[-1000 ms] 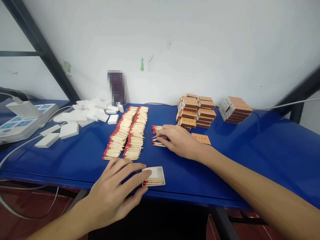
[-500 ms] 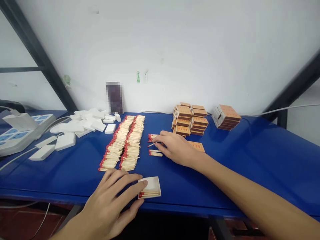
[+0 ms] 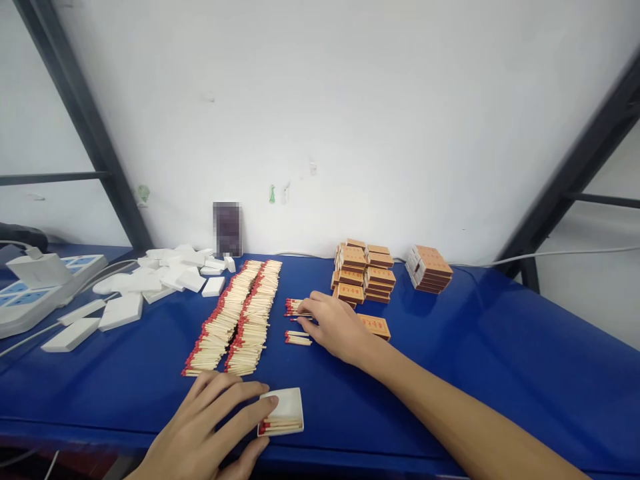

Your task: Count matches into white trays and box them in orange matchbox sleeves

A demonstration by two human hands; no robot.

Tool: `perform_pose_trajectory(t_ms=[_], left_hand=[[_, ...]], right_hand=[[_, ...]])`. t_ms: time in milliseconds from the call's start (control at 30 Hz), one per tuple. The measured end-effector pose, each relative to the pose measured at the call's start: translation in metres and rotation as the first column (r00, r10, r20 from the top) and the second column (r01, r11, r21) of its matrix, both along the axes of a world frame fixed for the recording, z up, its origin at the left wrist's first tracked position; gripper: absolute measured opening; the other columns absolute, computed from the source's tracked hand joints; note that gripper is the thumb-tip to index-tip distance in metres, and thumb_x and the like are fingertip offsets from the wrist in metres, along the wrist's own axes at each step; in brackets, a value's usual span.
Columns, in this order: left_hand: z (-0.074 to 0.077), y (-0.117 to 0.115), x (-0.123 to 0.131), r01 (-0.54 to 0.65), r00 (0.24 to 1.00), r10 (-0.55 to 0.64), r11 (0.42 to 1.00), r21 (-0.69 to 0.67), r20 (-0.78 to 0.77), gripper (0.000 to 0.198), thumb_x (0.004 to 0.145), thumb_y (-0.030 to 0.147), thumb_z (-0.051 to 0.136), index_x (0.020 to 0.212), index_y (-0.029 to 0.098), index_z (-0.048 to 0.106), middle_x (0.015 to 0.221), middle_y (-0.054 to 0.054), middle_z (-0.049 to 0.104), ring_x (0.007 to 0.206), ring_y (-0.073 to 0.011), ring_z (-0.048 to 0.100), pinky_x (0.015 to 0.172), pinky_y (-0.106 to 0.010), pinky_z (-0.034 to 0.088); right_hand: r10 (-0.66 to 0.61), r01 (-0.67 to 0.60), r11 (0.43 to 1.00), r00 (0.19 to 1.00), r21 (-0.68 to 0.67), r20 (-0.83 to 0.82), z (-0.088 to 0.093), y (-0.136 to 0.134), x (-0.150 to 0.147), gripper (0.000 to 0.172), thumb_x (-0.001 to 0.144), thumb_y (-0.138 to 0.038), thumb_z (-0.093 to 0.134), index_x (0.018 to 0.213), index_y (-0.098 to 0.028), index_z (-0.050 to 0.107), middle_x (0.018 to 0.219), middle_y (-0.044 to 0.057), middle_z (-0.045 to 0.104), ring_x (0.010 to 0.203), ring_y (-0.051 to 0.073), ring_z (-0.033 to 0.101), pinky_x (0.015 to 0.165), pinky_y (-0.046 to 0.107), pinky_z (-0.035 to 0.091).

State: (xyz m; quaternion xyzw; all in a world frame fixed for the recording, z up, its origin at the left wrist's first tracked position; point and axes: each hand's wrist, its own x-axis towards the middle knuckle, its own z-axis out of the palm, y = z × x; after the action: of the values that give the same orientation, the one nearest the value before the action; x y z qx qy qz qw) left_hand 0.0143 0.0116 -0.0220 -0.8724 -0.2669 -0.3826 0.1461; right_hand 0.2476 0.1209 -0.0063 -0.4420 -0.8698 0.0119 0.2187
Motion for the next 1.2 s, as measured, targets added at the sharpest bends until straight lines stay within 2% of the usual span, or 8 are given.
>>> perform_pose_trajectory(t_ms=[233,600,900,1100,1200], left_hand=[[0.0032,-0.0005,0.0003,-0.001,1.0,0.0,1.0,-0.019,-0.018,0.021,0.09,0.013,0.053,0.106,0.019,0.065,0.096,-0.005,0.072,0.08,-0.0207,0.061,0.075,-0.034,0.047],[-0.0024,0.0012,-0.0009,0.004,1.0,-0.004,1.0,-0.003,0.007,0.02,0.09,0.013,0.052,0.105,0.018,0.064,0.095,-0.005,0.07,0.079,-0.0198,0.059,0.076,-0.033,0.045],[-0.0023,0.0006,-0.0006,0.019,1.0,-0.019,1.0,-0.024,0.001,0.02,0.091,0.013,0.052,0.106,0.017,0.066,0.097,-0.005,0.07,0.08,-0.0218,0.057,0.078,-0.035,0.043],[-0.0012,0.0,-0.0008,0.02,1.0,-0.021,0.999,-0.046,-0.011,0.021,0.091,0.013,0.053,0.107,0.017,0.065,0.098,-0.006,0.07,0.082,-0.0225,0.057,0.077,-0.035,0.042],[-0.0004,-0.0014,-0.0022,0.017,0.999,-0.019,0.998,-0.065,-0.027,0.021,0.091,0.013,0.053,0.108,0.016,0.065,0.1,-0.006,0.07,0.083,-0.0229,0.057,0.078,-0.036,0.042]], right_hand=[[0.001,-0.001,0.999,1.0,-0.052,-0.008,0.005,-0.0033,-0.0023,0.017,0.095,-0.02,0.054,0.092,-0.018,0.071,0.082,0.004,0.062,0.075,0.016,0.057,0.068,0.027,0.042],[0.036,-0.036,0.999,0.999,-0.039,-0.015,0.0022,-0.0018,0.0011,0.014,0.091,-0.013,0.056,0.08,-0.018,0.063,0.081,0.002,0.059,0.073,0.014,0.053,0.067,0.026,0.039],[0.043,-0.044,0.998,0.999,-0.052,-0.013,0.0045,-0.0046,0.0009,0.02,0.091,-0.016,0.055,0.072,-0.018,0.061,0.076,0.001,0.058,0.067,0.013,0.051,0.064,0.025,0.036],[0.065,-0.067,0.996,0.997,-0.063,-0.03,0.0061,-0.0069,-0.0013,0.015,0.09,-0.016,0.058,0.077,-0.018,0.065,0.076,0.0,0.061,0.067,0.012,0.052,0.063,0.024,0.037],[0.041,-0.043,0.998,0.998,-0.041,-0.045,0.0038,-0.0042,0.0017,0.014,0.093,-0.018,0.055,0.086,-0.018,0.067,0.082,0.002,0.064,0.074,0.015,0.056,0.068,0.026,0.038]])
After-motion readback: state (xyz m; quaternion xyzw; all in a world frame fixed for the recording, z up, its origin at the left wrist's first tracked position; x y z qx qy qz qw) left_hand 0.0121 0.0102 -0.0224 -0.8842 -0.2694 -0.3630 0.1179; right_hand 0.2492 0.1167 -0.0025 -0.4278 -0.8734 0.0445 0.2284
